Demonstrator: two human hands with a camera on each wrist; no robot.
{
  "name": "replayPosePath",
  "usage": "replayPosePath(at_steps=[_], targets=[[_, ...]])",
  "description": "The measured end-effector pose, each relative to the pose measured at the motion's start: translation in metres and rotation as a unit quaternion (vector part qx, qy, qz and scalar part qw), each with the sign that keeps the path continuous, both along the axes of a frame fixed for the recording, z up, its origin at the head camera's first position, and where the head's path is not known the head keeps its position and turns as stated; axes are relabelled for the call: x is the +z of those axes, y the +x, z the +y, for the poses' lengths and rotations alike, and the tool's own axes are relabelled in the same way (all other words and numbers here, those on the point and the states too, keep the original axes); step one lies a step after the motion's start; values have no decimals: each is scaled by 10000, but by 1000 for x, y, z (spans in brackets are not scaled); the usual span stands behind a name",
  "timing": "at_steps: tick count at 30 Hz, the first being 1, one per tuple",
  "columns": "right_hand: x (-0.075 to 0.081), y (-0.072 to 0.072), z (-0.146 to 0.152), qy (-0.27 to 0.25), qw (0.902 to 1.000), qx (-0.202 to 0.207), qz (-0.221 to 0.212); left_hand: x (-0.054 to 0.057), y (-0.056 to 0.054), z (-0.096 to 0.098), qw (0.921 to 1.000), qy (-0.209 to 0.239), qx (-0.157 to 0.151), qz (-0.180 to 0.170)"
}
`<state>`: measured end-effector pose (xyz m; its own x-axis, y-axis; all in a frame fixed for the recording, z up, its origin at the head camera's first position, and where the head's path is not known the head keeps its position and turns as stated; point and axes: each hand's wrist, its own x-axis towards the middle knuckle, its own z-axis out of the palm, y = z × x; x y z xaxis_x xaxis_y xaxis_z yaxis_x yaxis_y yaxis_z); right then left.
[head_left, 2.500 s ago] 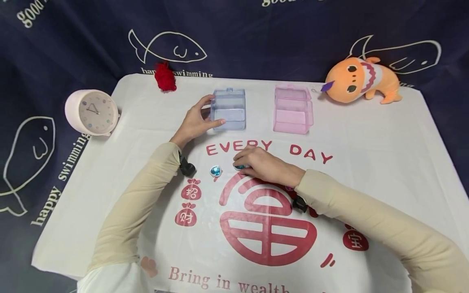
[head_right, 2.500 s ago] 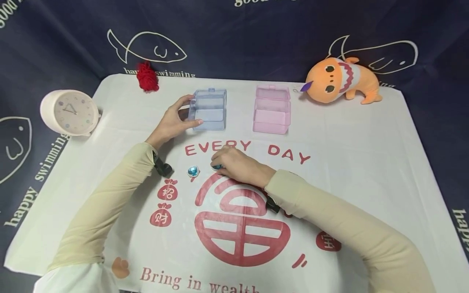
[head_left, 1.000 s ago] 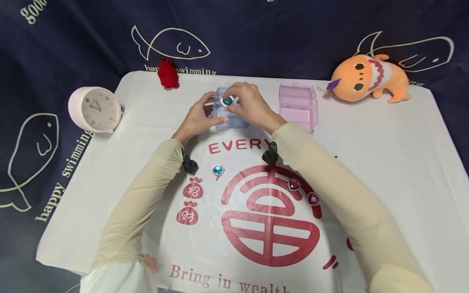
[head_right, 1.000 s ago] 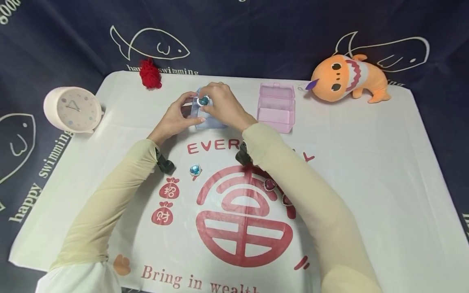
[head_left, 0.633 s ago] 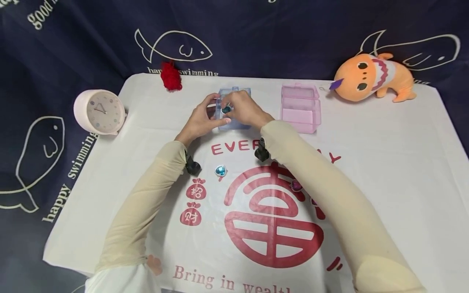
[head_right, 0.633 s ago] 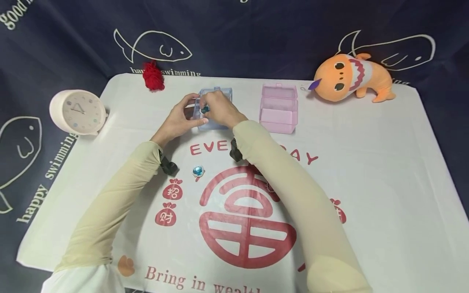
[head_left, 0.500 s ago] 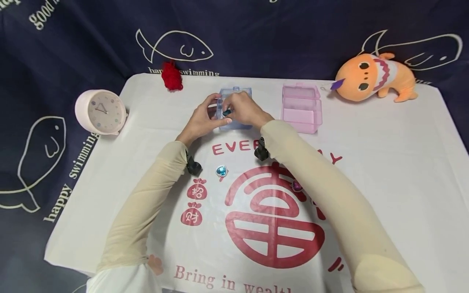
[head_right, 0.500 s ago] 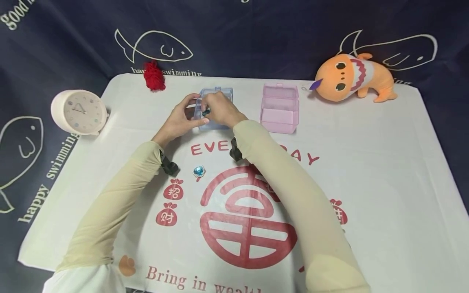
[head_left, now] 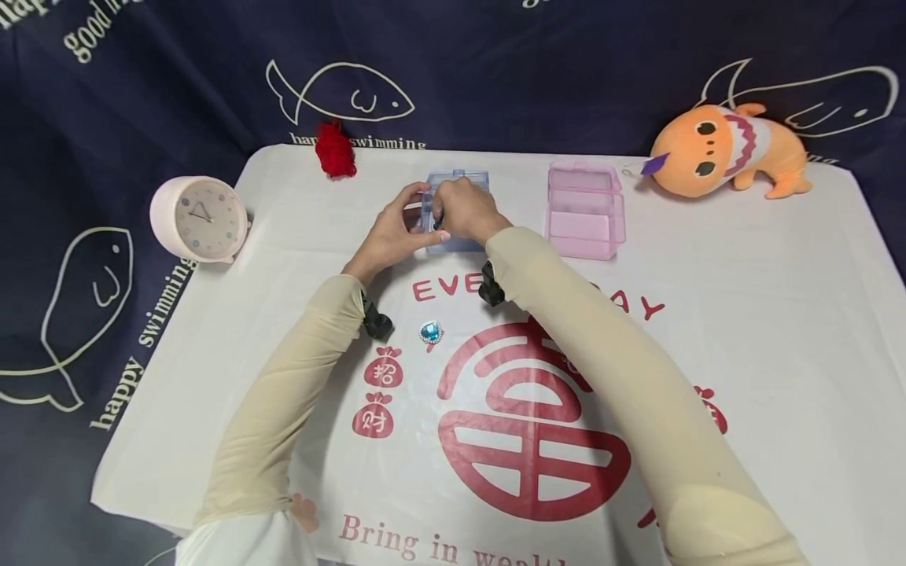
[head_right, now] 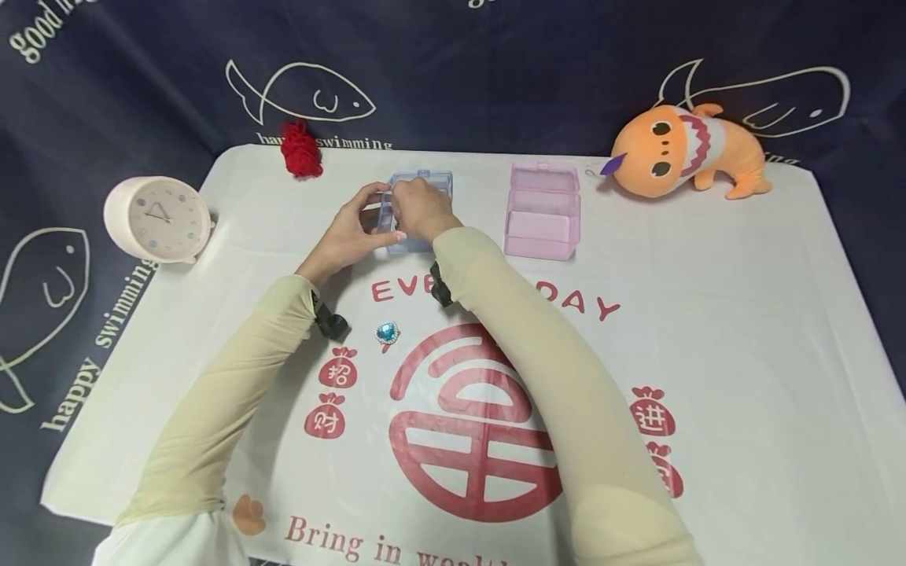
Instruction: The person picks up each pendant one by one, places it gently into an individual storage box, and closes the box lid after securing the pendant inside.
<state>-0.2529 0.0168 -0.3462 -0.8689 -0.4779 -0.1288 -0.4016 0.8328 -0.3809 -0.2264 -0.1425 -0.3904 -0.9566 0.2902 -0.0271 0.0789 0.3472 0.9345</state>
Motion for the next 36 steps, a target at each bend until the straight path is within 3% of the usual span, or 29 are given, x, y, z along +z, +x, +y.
replayPosePath(at_steps=[5, 11, 14, 19, 24, 29, 36], targets=[[-2, 0, -1, 41, 9999, -132, -11, 2, 0, 1, 10000, 13, -26, -67], [-1, -1, -1, 124, 9998, -151, -86, 22, 13, 5, 9999, 41, -68, -132], [-1, -1, -1, 153, 9997, -150, -104, 27, 16, 6, 9999, 38, -63, -140], [-2, 1, 4, -192, 9998, 21, 25, 14, 9, 3, 9999, 15, -30, -105], [-2, 10, 16, -1220, 9921, 83, 296, 0, 3, 2, 9999, -58, 2, -132], [9, 26, 24, -2012, 9777, 199, 569, -1, 3, 1, 9999, -108, 62, 56], [18, 61, 28, -2225, 9693, 455, 947, 1, 2, 1, 9995, -207, -37, 240]])
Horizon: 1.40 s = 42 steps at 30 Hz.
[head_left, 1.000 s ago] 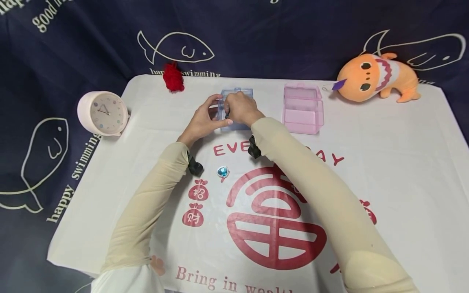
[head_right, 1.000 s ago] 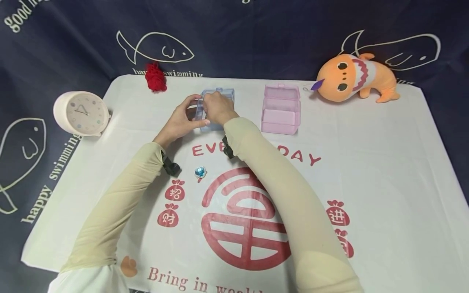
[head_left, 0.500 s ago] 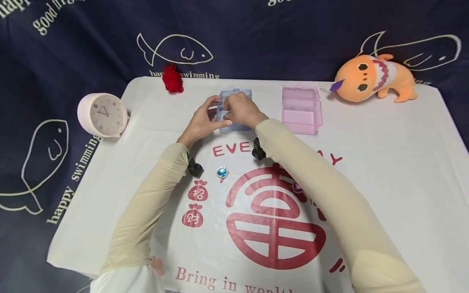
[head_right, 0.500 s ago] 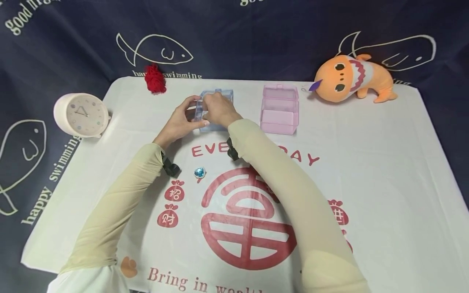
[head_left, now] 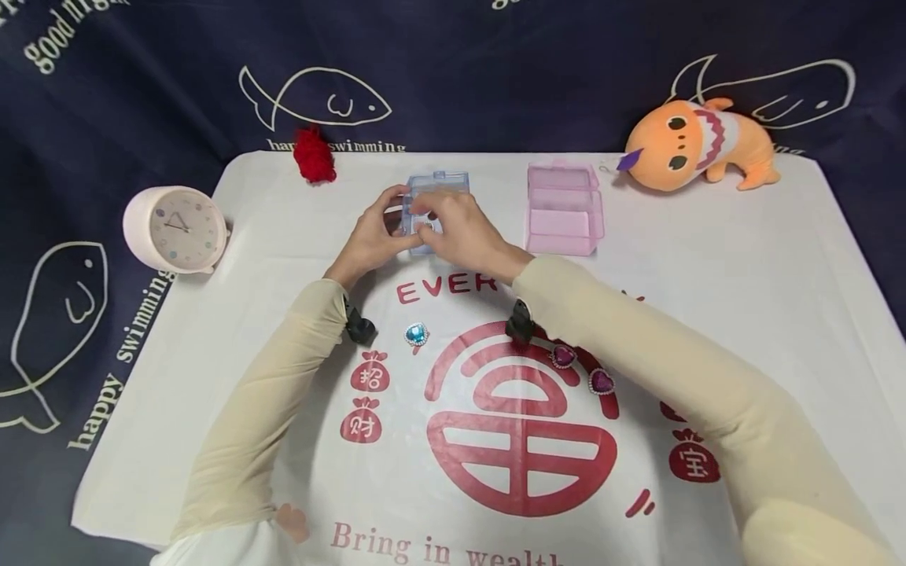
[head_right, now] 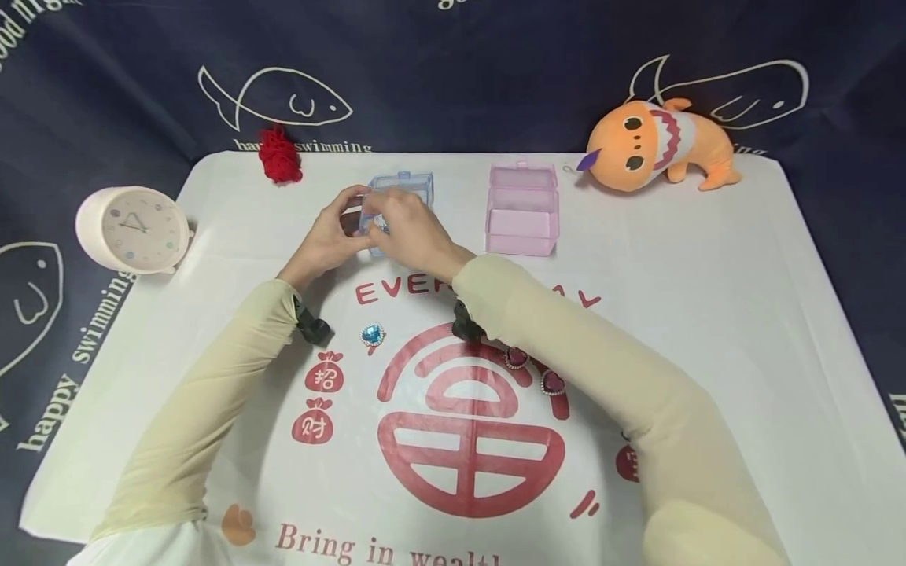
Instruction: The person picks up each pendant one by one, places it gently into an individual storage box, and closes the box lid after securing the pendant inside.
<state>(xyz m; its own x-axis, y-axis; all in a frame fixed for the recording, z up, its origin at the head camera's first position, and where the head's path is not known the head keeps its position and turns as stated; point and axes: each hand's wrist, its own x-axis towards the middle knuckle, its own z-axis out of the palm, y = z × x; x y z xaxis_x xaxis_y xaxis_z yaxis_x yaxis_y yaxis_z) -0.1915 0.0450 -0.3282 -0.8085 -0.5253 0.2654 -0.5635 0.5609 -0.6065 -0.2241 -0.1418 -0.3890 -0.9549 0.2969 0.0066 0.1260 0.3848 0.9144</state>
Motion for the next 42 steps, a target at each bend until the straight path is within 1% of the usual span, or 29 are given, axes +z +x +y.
replayPosePath(at_steps=[3, 6, 9, 12, 16, 18, 23, 25, 27, 35, 42], targets=[[1, 19, 2, 107, 9996, 223, 164, 0, -1, 0, 10000, 22, -33, 30], [-1, 39, 3, 345, 9976, 587, 115, -1, -1, 1, 9999, 93, -41, -6], [-5, 58, 4, 563, 9935, 992, 41, -1, 0, 2, 9999, 132, 19, -32], [-13, 74, 4, 742, 9883, 1330, 62, -1, 1, 3, 9999, 147, 74, -45], [-24, 90, 2, 1039, 9795, 1725, 103, 0, 2, 3, 9998, 152, 60, -96], [-30, 95, 2, 1191, 9740, 1915, 230, 0, 2, 3, 9998, 133, 47, -131], [-39, 100, 1, 1509, 9615, 2163, 776, -1, 1, 3, 9997, 160, 56, -153], [-41, 101, 2, 1640, 9581, 2186, 853, -1, 0, 3, 9997, 156, 62, -154], [-43, 102, 3, 1713, 9564, 2214, 836, -1, 0, 2, 9998, 137, 71, -157], [-48, 99, 1, 1696, 9572, 2154, 933, 1, 0, 1, 9998, 112, 92, -128], [-47, 92, -1, 1704, 9579, 2160, 817, 0, 0, 2, 9998, 85, 100, -169]])
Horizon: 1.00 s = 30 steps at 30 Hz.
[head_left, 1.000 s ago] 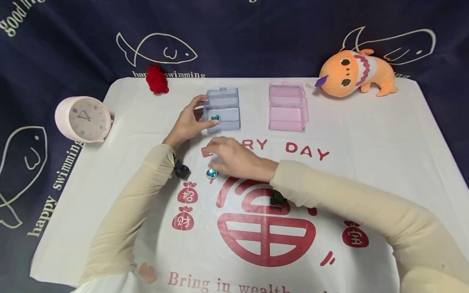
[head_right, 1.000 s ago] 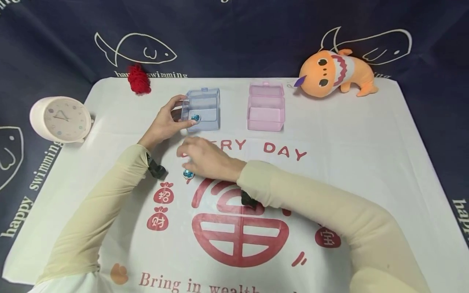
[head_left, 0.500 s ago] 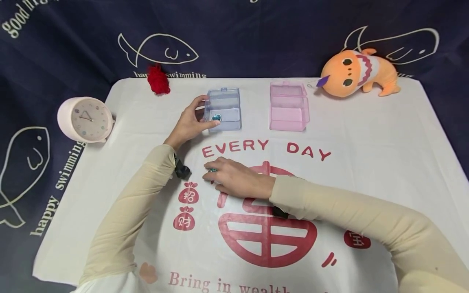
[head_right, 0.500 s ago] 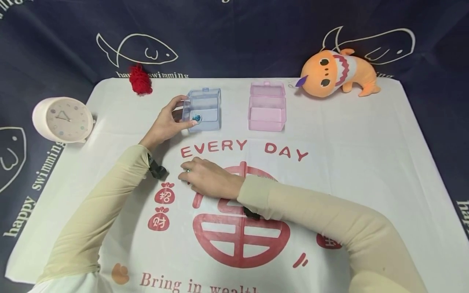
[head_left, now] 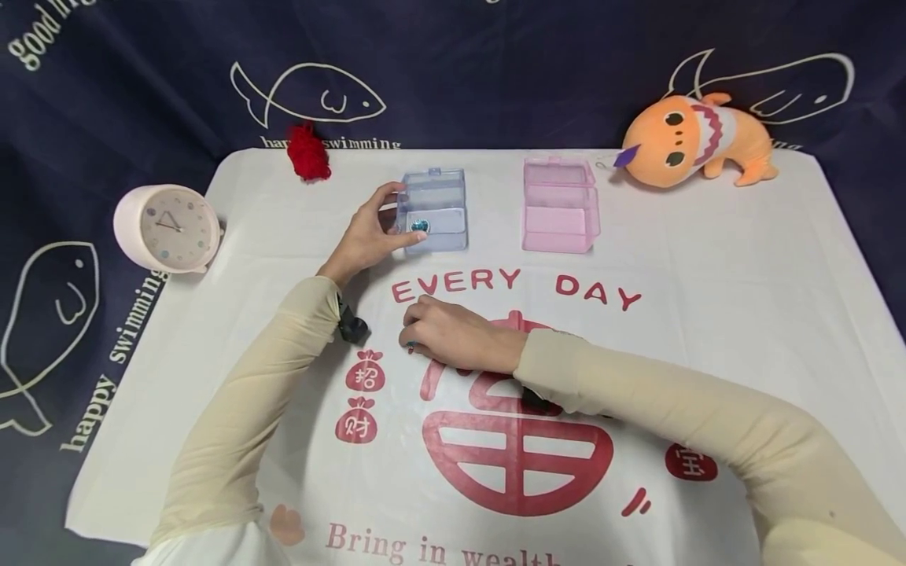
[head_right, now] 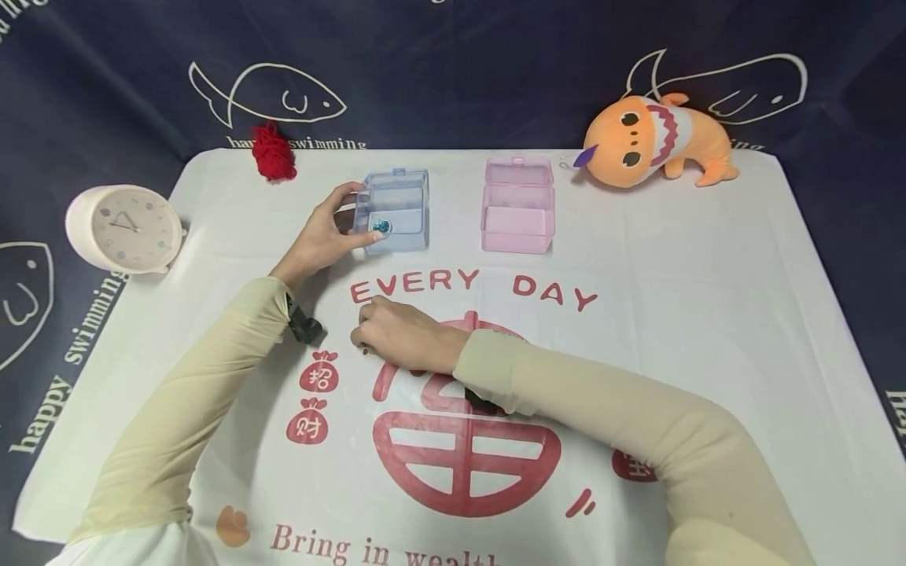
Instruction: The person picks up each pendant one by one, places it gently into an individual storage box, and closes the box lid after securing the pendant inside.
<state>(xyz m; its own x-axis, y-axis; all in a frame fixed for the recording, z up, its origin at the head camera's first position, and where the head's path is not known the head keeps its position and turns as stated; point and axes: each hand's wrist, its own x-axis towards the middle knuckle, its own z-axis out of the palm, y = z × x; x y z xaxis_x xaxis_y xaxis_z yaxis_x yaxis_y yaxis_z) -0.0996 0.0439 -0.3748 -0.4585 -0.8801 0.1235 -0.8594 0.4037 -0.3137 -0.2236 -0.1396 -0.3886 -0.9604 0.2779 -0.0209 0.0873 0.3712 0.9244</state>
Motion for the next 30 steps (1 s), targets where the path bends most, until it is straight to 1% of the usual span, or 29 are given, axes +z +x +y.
replayPosePath(at_steps=[4, 9, 15, 17, 21, 25, 30], targets=[[0, -1, 0, 38, 10000, 15, -38, -1, 0, 0, 10000, -83, 6, -49], [0, -1, 1, -77, 10000, 23, -25, 0, -1, 0, 9999, -87, 18, -60], [7, -1, 6, -327, 9991, 154, -220, -1, -1, -1, 10000, -15, -4, -3], [12, -3, 9, -417, 9985, 184, -313, -1, -1, -1, 10000, 36, -15, 29], [25, -8, 17, -563, 9978, 123, -323, -2, -1, -1, 9999, 110, -15, 44], [40, -14, 27, -778, 9965, -83, -285, -3, -1, 0, 9998, 168, -32, 42], [57, -27, 36, -945, 9944, -339, -318, -3, -2, 0, 9997, 252, -40, 52]])
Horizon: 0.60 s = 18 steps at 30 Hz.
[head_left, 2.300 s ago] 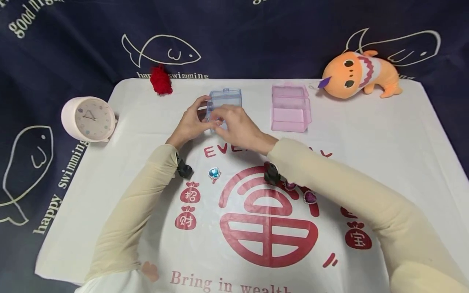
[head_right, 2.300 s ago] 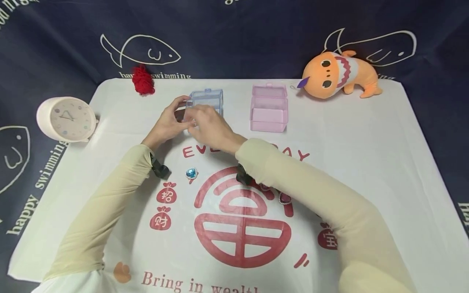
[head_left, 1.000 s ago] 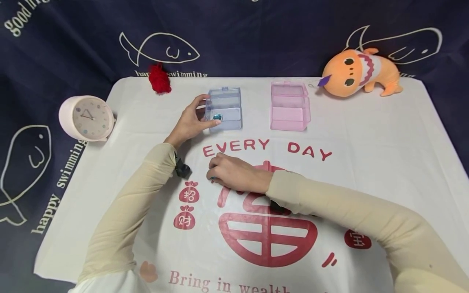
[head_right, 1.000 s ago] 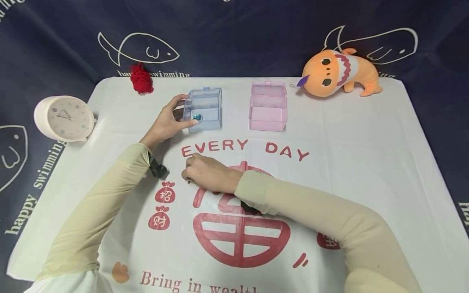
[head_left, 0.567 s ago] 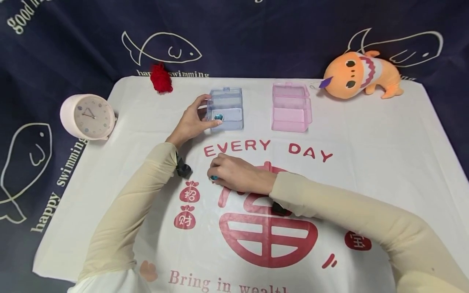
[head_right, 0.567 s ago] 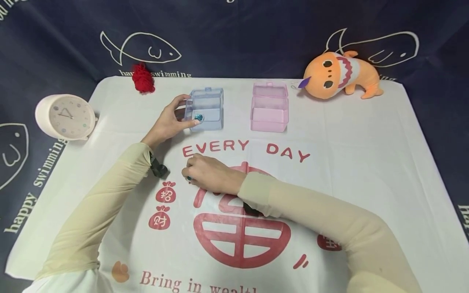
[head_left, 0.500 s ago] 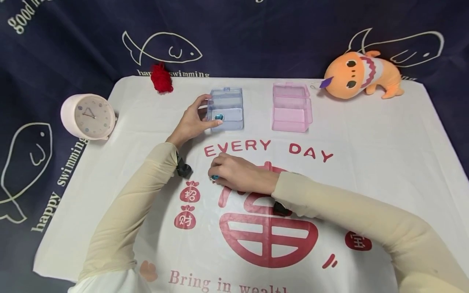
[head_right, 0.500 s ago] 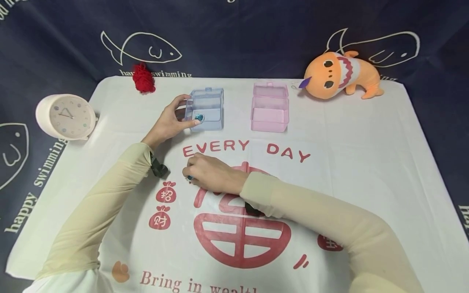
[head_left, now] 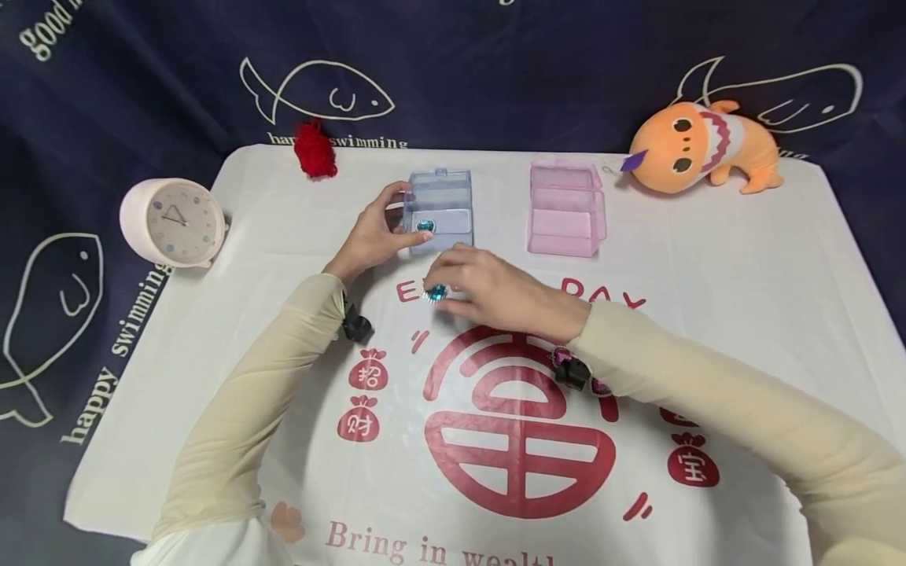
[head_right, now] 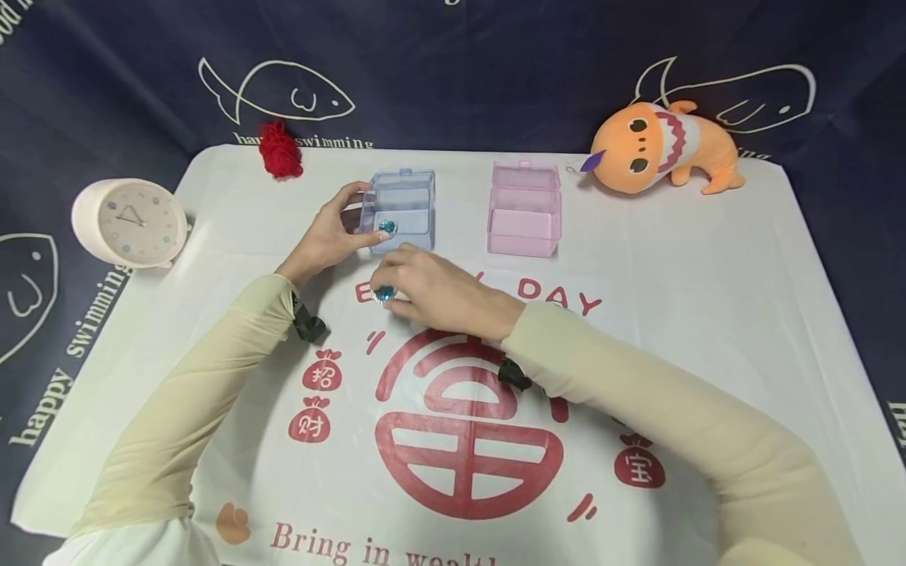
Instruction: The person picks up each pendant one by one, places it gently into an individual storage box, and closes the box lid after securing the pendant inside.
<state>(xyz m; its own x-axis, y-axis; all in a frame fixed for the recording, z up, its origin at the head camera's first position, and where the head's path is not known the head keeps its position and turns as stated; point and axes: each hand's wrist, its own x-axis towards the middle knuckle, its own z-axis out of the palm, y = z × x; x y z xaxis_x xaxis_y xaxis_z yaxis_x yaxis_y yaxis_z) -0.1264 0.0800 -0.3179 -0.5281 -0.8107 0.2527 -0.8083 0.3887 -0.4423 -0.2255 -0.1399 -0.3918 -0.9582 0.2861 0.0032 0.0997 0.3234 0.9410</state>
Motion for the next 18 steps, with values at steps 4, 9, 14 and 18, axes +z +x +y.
replayPosePath(at_steps=[4, 9, 14, 18], targets=[[12, -13, 5, -111, 9997, -200, 23, 0, -1, 0, 10000, -10, -54, 8], [22, -34, 7, -223, 9982, -535, 137, 1, -1, -2, 9999, -140, -91, 25], [26, -56, 6, -165, 9961, -859, 114, 0, -1, -2, 9998, -160, -38, -73], [25, -70, 4, -106, 9949, -1005, 64, 0, -1, -1, 9998, -101, -28, -139]])
